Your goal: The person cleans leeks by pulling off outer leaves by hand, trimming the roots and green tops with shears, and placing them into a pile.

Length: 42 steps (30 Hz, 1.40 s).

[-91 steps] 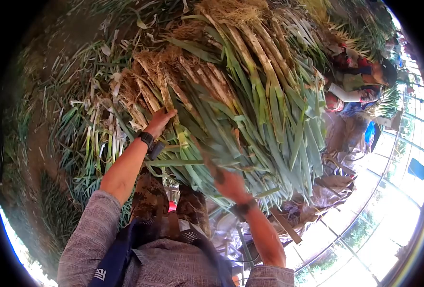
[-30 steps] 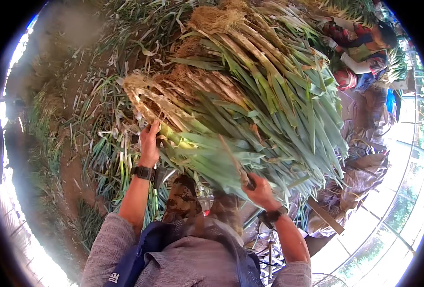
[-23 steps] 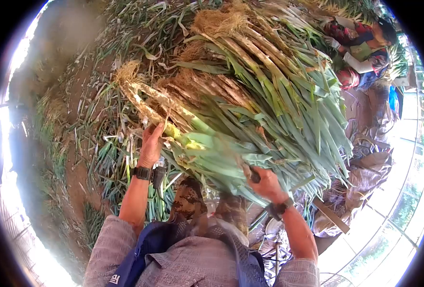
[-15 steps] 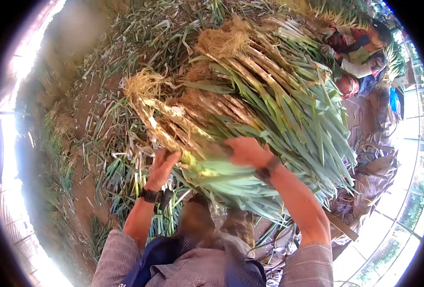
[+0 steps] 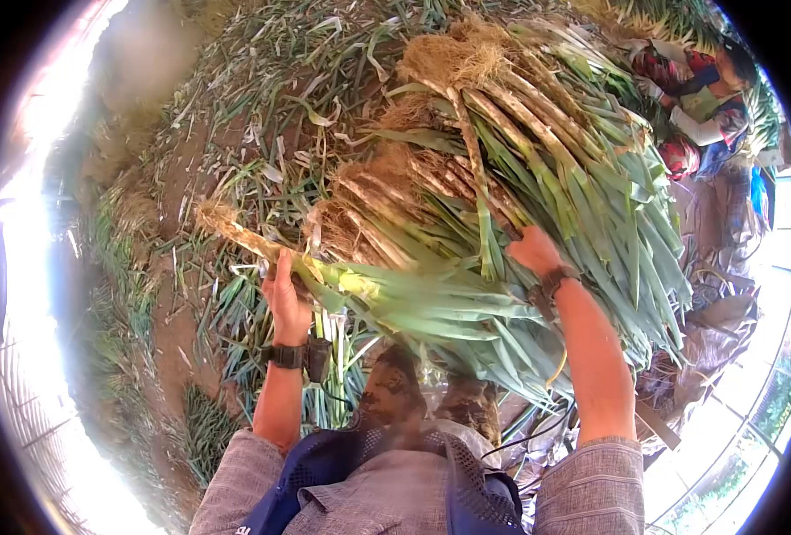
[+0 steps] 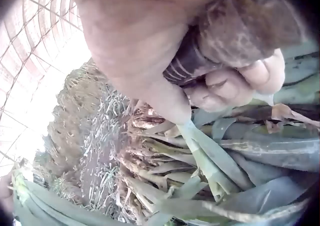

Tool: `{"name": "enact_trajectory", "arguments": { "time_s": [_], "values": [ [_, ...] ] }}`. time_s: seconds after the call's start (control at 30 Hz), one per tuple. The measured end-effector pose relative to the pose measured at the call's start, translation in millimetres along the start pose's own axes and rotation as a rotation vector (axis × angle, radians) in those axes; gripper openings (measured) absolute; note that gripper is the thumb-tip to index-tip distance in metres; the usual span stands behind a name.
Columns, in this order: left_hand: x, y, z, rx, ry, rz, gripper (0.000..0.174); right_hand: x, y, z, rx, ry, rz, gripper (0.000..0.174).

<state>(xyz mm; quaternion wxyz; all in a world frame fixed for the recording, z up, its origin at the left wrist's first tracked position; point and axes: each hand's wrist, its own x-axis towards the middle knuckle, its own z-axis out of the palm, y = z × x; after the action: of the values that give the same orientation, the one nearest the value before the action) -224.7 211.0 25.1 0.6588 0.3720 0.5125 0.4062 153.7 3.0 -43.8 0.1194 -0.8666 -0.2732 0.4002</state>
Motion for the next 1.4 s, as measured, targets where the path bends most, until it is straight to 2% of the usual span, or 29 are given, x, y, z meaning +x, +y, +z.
{"name": "enact_trajectory", "arguments": {
  "time_s": [0.1,0.17,0.23,0.27,0.3,0.37,0.43,0.47,0.53,0.57,0.6,0.63,0.67,0.7,0.73,0.77,0.83,0.9,0.97,1.03,1.1,1.17,1.2,1.23,1.3,1.33,1.37,1.4],
  "values": [
    [8,27,8,0.018,0.0,0.084,0.026,3,10,6,0.048,0.059,-0.078,0.044],
    [20,64,10,0.041,0.253,0.108,0.032,1,6,-1,0.068,0.003,-0.025,0.044],
    [58,121,-33,0.046,0.195,0.195,0.049,7,15,7,0.081,0.01,-0.037,0.042],
    [88,157,-70,0.357,-0.05,0.364,0.056,9,16,12,0.061,0.024,-0.062,0.045],
    [123,198,-77,0.425,0.115,0.372,0.056,9,15,12,0.035,0.047,-0.073,0.048],
    [210,268,-130,0.552,0.05,0.554,0.066,-1,-5,6,-0.039,0.012,-0.055,0.043],
    [283,306,-140,1.142,0.823,1.001,0.06,-5,2,11,-0.002,0.024,-0.02,0.043],
    [279,299,-121,1.108,0.811,0.976,0.06,-17,0,10,-0.006,0.042,-0.041,0.041],
    [237,276,-67,0.869,0.074,0.457,0.052,-46,-1,8,0.03,0.04,-0.057,0.04],
    [195,228,-29,0.805,-0.088,0.591,0.045,-62,4,8,0.074,0.022,-0.046,0.039],
    [223,156,-39,0.674,-0.178,0.434,0.042,-74,16,15,0.068,0.028,-0.035,0.039],
    [220,86,-33,0.958,-0.26,0.411,0.038,-84,32,25,0.046,0.102,-0.01,0.041],
    [171,56,13,1.042,-0.433,0.181,0.037,-93,47,30,0.024,0.177,0.015,0.042],
    [143,13,46,1.28,-0.395,0.087,0.023,-102,55,32,0.018,0.184,0.031,0.042],
    [142,-83,42,1.029,-0.295,0.224,0.024,-112,59,35,0.018,0.153,0.004,0.039],
    [100,-68,88,0.951,-0.573,-0.255,0.033,-120,64,39,0.014,0.114,-0.025,0.036],
    [69,-136,117,0.728,-0.648,-0.269,0.039,-133,76,51,0.004,0.088,-0.018,0.036],
    [58,-209,141,0.689,-0.624,-0.188,0.043,-141,89,58,-0.002,0.064,-0.022,0.036],
    [26,-190,184,0.706,-0.508,-0.274,0.049,-147,94,58,0.082,0.057,-0.012,0.037],
    [38,-212,198,0.832,-0.784,-0.333,0.06,-154,95,58,0.167,0.072,-0.055,0.034],
    [27,-253,206,0.937,-0.49,-0.053,0.064,-164,96,57,0.177,0.055,-0.075,0.033],
    [26,-242,215,0.903,-0.501,-0.313,0.066,-177,103,59,0.184,0.011,-0.036,0.033],
    [19,-246,215,0.9,-0.413,-0.184,0.057,-183,106,57,0.179,-0.014,-0.032,0.032],
    [17,-239,212,0.898,-0.397,-0.175,0.057,-189,107,53,0.143,-0.01,-0.022,0.032],
    [3,-212,208,0.747,-0.561,-0.285,0.047,-199,120,46,0.237,-0.018,-0.029,0.03],
    [-17,-194,207,0.552,-0.518,-0.285,0.042,-205,120,38,0.376,-0.01,-0.011,0.027],
    [-34,-185,206,0.555,-0.517,-0.276,0.042,-210,122,30,0.38,-0.007,-0.019,0.027],
    [-50,-179,205,0.476,-0.42,-0.322,0.04,-213,125,20,0.383,0.012,0.008,0.025]
  ]
}}
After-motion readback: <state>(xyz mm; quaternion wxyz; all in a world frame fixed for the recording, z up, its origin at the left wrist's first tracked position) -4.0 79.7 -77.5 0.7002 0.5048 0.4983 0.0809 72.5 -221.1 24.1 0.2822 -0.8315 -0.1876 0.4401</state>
